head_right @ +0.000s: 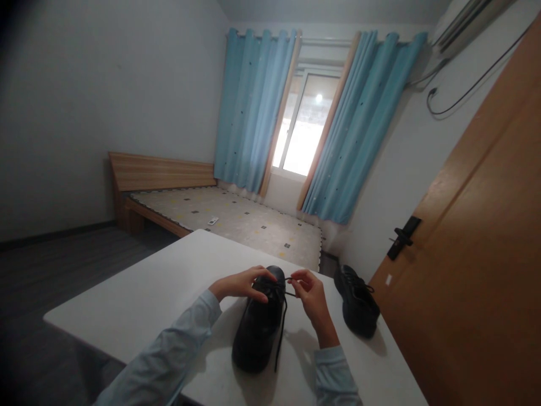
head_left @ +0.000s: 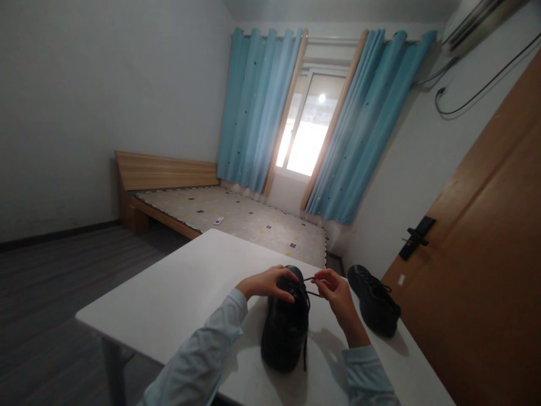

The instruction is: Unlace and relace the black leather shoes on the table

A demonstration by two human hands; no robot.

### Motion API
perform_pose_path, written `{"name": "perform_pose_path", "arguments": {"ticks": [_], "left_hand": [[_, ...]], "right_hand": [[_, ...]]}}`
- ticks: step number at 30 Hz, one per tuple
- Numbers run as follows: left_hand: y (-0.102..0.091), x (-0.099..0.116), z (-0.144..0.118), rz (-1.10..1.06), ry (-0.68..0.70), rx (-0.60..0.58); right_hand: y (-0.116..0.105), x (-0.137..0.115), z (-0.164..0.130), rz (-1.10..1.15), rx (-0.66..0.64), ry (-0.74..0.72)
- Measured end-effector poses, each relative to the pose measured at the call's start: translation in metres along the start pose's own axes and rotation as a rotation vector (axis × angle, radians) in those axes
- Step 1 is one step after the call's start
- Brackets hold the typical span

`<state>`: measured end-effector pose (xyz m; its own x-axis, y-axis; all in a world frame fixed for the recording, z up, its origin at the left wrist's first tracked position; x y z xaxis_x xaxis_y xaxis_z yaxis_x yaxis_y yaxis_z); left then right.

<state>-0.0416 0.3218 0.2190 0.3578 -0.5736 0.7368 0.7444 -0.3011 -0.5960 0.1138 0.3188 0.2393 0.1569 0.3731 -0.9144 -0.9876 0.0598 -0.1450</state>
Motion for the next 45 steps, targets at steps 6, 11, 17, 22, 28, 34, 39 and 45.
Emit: {"name": "perform_pose_path", "arguments": {"ticks": [6,11,17,22,28,34,39,45], "left_hand": [[0.0,0.002,0.0,0.008,0.004,0.002],[0.0,0.0,0.001,0.013,0.012,0.007],[0.0,0.001,0.0,0.015,0.012,-0.004],[0.0,0.002,-0.001,0.009,-0.002,-0.002],[0.0,0.0,-0.001,0.001,-0.009,-0.008],[0.0,0.0,-0.002,0.004,-0.028,-0.022],[-0.002,0.004,-0.001,-0.019,0.008,-0.013],[-0.01,-0.01,0.006,-0.14,-0.003,0.112]], "right_hand": [[-0.003,-0.006,-0.002,-0.353,-0.106,-0.09],[0.002,-0.004,-0.005,-0.585,-0.179,-0.126],[-0.003,-0.005,-0.005,-0.525,-0.141,-0.179],[-0.013,0.008,-0.001,-0.496,-0.101,-0.078],[-0.03,0.034,0.004,-0.549,-0.043,0.058],[-0.076,0.032,0.008,-0.331,0.299,0.078],[-0.05,0.012,0.005,-0.177,0.173,-0.033],[0.002,0.011,-0.008,-0.429,-0.189,-0.11]]}}
Point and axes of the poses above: each hand's wrist, its own z-axis towards the middle knuckle, its own y-axis out of the palm, x = y × z, the point moved 10 cm from there along z, towards the middle knuckle, and after that the axes turned 6 degrees about x, right-handed, at the moved point
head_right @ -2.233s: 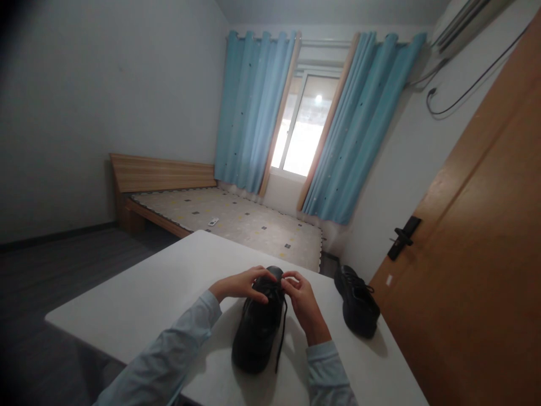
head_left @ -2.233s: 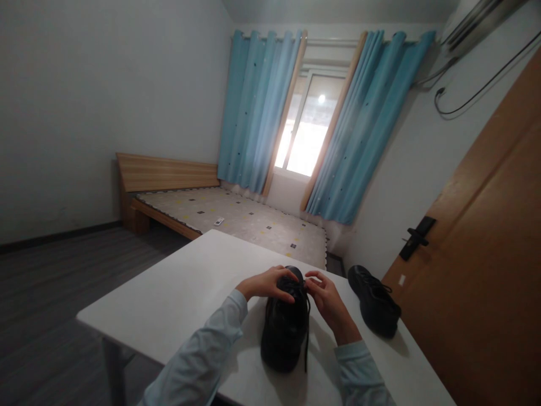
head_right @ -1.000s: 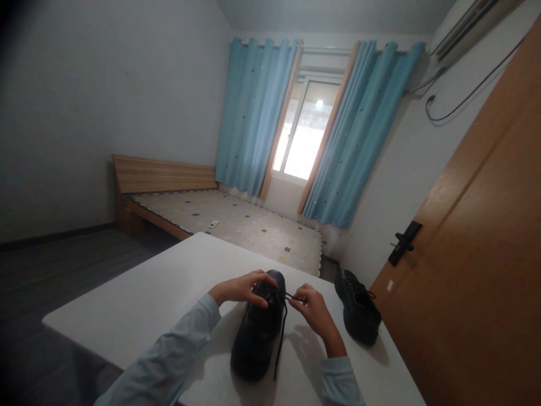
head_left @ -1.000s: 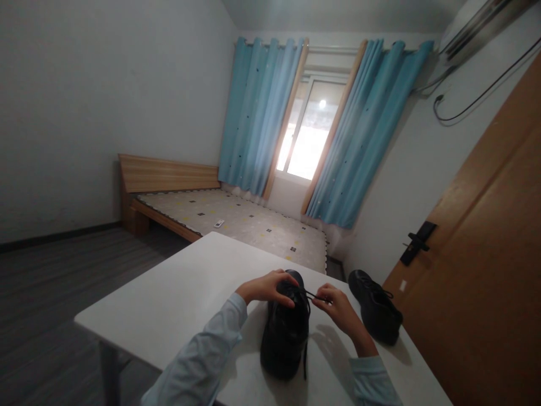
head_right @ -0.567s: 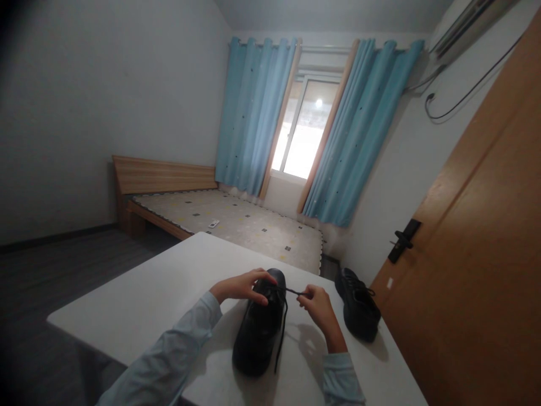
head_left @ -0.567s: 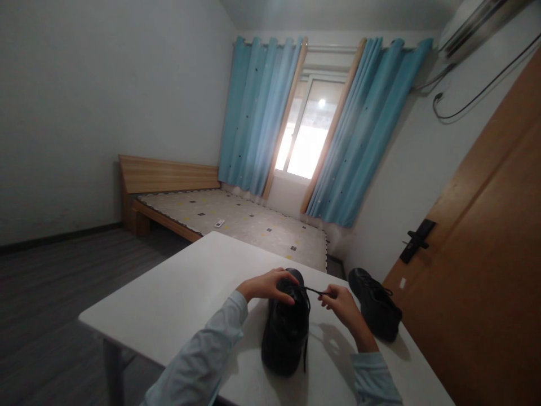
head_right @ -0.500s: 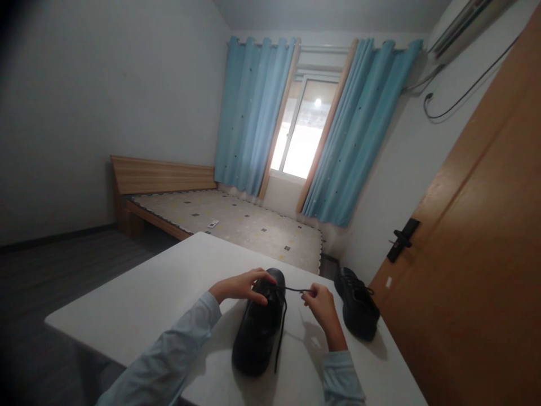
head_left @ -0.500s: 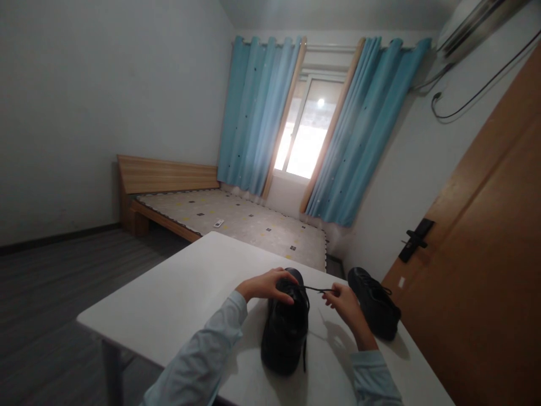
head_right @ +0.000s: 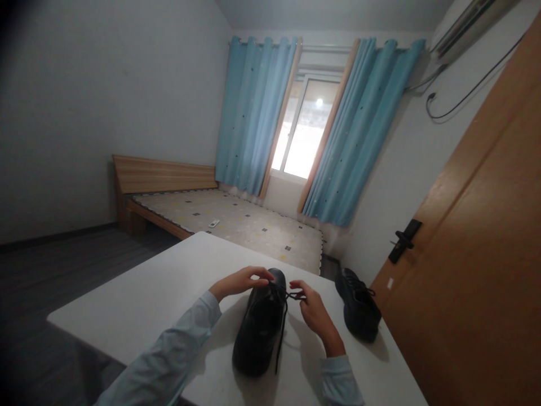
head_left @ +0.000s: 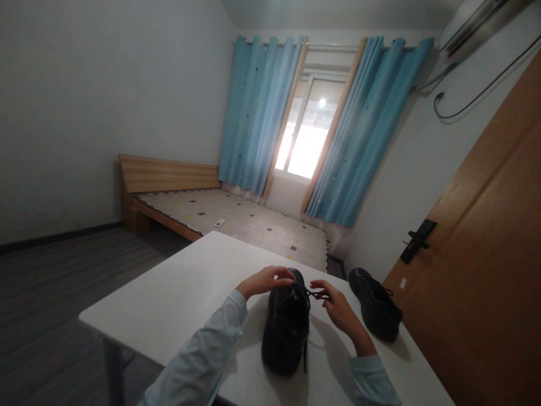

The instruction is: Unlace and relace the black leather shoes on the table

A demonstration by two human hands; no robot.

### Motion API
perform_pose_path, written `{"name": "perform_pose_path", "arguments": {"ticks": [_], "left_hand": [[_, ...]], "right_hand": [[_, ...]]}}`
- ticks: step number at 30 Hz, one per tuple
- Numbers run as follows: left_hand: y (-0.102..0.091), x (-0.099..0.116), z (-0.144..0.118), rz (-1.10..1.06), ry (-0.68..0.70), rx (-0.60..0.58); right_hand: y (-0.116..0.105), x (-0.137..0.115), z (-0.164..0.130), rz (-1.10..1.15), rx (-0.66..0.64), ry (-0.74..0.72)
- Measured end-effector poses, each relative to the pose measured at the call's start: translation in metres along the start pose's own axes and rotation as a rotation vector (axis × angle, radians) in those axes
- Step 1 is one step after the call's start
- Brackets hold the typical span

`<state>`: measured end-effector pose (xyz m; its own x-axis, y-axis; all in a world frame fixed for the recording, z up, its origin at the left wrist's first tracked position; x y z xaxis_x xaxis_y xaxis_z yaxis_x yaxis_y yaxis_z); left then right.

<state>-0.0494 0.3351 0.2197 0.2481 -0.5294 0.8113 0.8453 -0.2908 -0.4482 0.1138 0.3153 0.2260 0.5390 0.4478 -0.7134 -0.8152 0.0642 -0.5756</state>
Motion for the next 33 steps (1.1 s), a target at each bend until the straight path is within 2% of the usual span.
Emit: {"name": "perform_pose_path", "arguments": {"ticks": [4,9,13,20,33], "left_hand": [[-0.01,-0.009,0.004,-0.062,-0.039,0.107],[-0.016,-0.009,0.003,0.063,-0.069,0.14],[-0.012,-0.009,0.002,0.127,-0.078,0.096],[-0.006,-0.011,0.002,0.105,-0.1,0.051],[0.0,-0.013,0.003,0.093,-0.087,0.038]], "right_hand": [[-0.007,0.0,0.0,-0.16,0.058,-0.045],[-0.014,-0.025,-0.002,-0.04,0.076,-0.153],[0.0,-0.036,-0.005,0.041,0.018,-0.126],[0.043,-0.017,-0.01,0.023,-0.152,-0.072],[0.043,-0.02,-0.011,0.056,-0.154,-0.053]]}}
Point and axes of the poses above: each hand's wrist, its own z-axis towards the middle knuckle, its own y-axis out of the palm, x = y × z, the point moved 10 cm from there along z, towards the middle knuckle, and after that the axes turned 6 degrees about x, right-handed, at the moved point
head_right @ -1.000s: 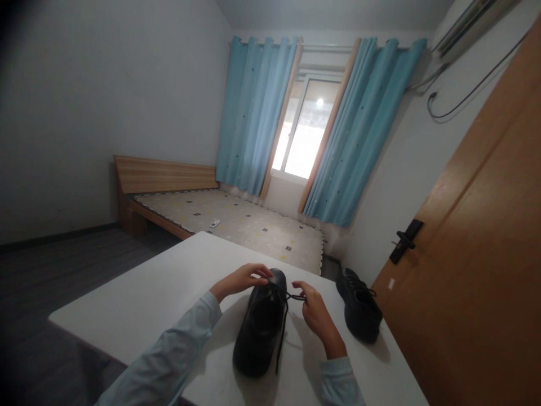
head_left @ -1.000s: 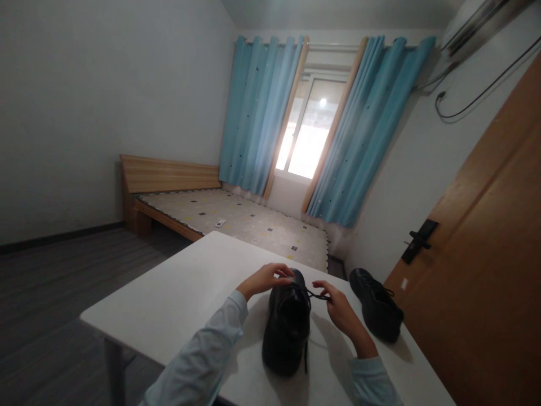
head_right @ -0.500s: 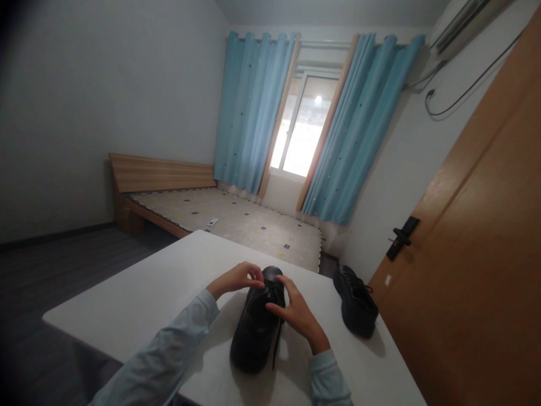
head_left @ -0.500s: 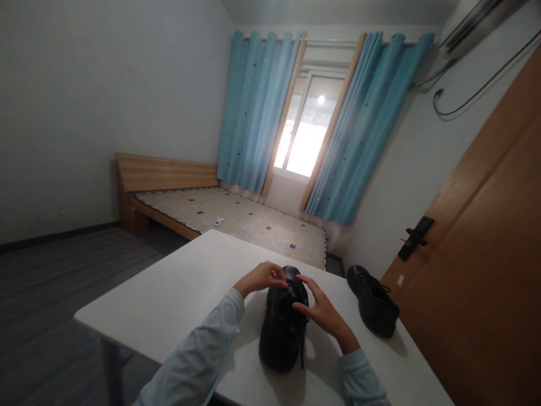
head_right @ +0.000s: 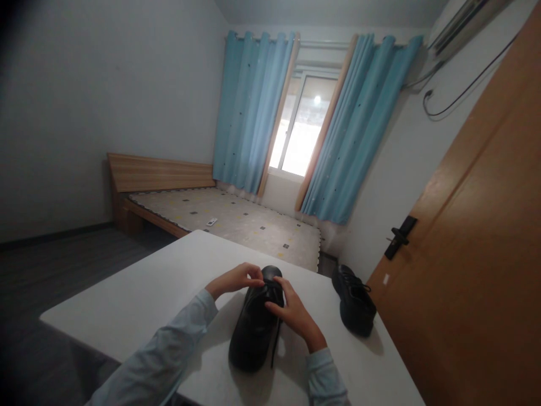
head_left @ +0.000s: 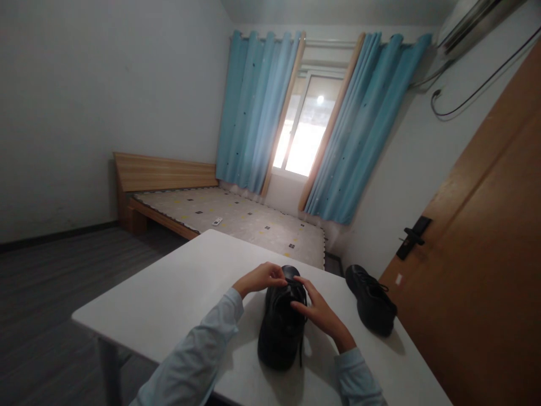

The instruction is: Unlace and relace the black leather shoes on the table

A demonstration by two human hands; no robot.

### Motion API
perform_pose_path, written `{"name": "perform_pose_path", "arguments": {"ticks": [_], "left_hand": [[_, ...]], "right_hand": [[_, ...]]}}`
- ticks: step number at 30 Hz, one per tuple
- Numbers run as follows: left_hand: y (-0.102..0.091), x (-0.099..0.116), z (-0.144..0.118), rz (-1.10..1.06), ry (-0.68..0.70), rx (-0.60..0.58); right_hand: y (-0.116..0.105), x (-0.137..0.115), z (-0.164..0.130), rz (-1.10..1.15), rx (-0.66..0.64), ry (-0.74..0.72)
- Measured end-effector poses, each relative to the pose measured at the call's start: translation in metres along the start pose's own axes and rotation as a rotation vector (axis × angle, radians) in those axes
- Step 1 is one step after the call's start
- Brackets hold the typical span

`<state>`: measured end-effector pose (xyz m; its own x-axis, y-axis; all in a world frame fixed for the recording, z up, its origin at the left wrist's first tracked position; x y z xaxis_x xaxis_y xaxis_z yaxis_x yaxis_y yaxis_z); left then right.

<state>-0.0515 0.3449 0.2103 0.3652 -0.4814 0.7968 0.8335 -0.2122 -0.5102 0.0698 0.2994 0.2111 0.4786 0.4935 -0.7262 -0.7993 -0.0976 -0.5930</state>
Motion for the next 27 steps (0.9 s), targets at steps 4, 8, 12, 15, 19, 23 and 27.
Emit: {"name": "perform_pose_path", "arguments": {"ticks": [4,8,12,15,19,23,27], "left_hand": [[0.0,0.001,0.0,0.025,0.001,-0.001],[-0.002,0.005,0.0,0.034,0.012,0.006],[-0.006,0.01,-0.001,0.064,0.038,0.049],[-0.01,0.011,0.0,0.067,0.043,0.1],[-0.017,0.012,0.002,-0.125,0.043,0.165],[-0.024,0.011,0.003,-0.21,0.04,0.218],[-0.024,0.008,0.002,-0.069,0.02,0.212]], "right_hand": [[0.001,0.006,-0.001,0.032,-0.017,0.049],[0.002,0.018,-0.003,0.137,-0.064,0.128],[0.003,0.021,-0.003,0.227,-0.106,0.148],[0.003,0.022,-0.003,0.25,-0.106,0.157],[0.003,0.027,-0.003,0.233,-0.1,0.18],[0.002,0.029,-0.003,0.239,-0.109,0.18],[0.002,0.027,-0.003,0.249,-0.113,0.167]]}}
Point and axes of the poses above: each hand's wrist, its own z-axis towards the middle knuckle, its own y-axis out of the palm, x = y × z, the point moved 10 cm from there along z, towards the middle knuckle, and after that the axes turned 6 degrees about x, right-handed, at the moved point
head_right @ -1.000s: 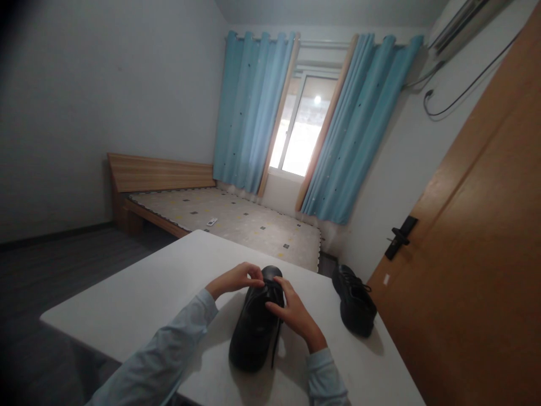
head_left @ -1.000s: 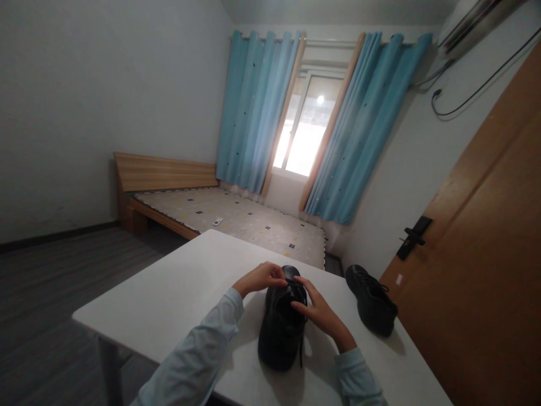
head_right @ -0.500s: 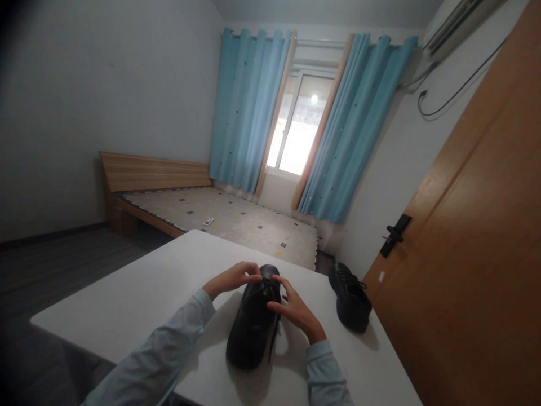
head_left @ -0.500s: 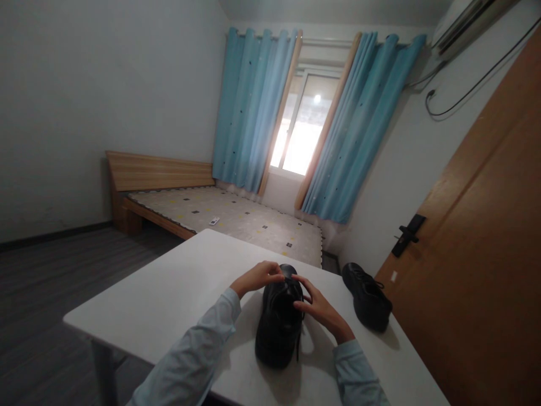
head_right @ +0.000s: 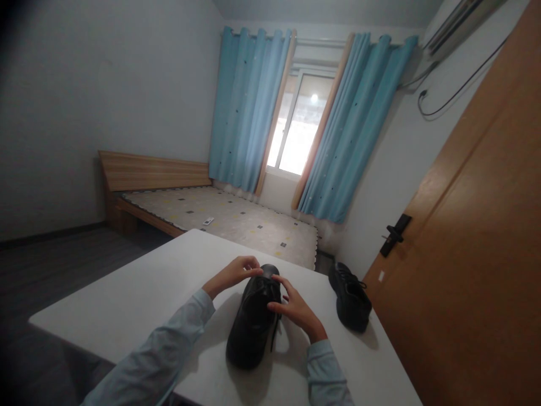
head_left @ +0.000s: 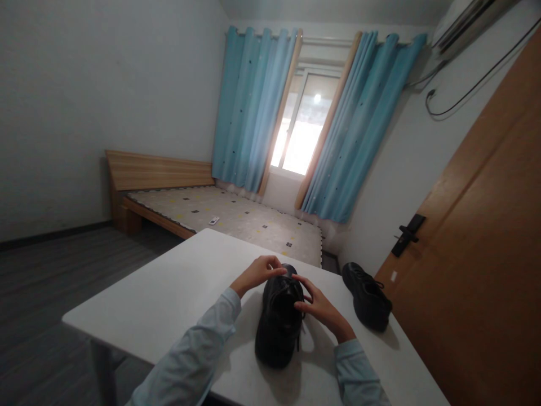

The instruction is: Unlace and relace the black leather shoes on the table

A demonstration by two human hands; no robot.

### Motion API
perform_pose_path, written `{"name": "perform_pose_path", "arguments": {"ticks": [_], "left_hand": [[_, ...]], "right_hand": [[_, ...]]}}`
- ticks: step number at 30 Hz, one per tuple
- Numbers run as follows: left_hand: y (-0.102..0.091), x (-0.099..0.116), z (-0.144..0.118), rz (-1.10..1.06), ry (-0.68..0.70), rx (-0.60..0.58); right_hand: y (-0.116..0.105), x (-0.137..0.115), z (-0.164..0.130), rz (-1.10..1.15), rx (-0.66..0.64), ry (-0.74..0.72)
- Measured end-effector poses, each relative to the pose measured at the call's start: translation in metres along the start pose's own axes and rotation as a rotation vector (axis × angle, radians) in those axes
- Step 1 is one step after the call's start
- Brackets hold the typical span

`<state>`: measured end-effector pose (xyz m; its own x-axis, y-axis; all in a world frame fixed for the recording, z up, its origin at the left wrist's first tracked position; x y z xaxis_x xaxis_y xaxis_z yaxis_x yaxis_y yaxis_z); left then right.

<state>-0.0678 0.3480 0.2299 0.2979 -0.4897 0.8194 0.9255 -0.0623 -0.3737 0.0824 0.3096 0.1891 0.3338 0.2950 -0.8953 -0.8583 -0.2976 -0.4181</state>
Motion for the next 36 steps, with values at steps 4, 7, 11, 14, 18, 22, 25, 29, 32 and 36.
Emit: {"name": "perform_pose_path", "arguments": {"ticks": [4,7,11,14,18,22,25,29,32,36], "left_hand": [[0.012,-0.007,-0.004,0.059,-0.026,-0.13],[0.019,-0.009,-0.007,0.049,-0.037,-0.202],[0.019,-0.006,-0.007,0.001,-0.045,-0.204],[0.021,-0.005,-0.006,-0.057,-0.07,-0.198],[0.02,-0.004,-0.004,-0.071,-0.076,-0.162],[0.017,-0.002,-0.002,-0.066,-0.057,-0.116],[0.012,0.003,-0.002,-0.075,-0.035,-0.053],[0.01,0.009,-0.003,-0.165,-0.041,-0.027],[0.011,0.01,-0.004,-0.259,-0.076,-0.01],[0.009,0.009,-0.004,-0.267,-0.076,0.022]], "right_hand": [[0.0,0.0,0.0,0.005,-0.002,-0.014],[-0.001,0.001,0.001,0.006,-0.001,-0.023],[-0.001,0.002,0.001,0.012,-0.001,-0.019],[-0.001,0.002,0.001,0.017,-0.004,-0.027],[0.0,0.001,0.001,0.013,-0.013,-0.03],[0.0,-0.002,0.001,-0.007,-0.012,-0.02],[0.0,-0.001,0.002,-0.011,-0.006,-0.006],[0.0,0.003,0.005,-0.006,-0.005,0.006],[0.001,0.004,0.006,0.007,-0.011,0.01],[0.002,0.001,0.005,0.014,-0.018,0.008]]}}
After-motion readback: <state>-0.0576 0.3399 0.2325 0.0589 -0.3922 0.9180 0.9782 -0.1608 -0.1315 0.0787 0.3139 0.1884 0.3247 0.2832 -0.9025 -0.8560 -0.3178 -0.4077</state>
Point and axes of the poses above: each hand's wrist, its own z-axis towards the middle knuckle, its own y-axis out of the palm, x = y × z, the point moved 10 cm from there along z, towards the middle knuckle, and after that the axes turned 6 degrees about x, right-handed, at the moved point
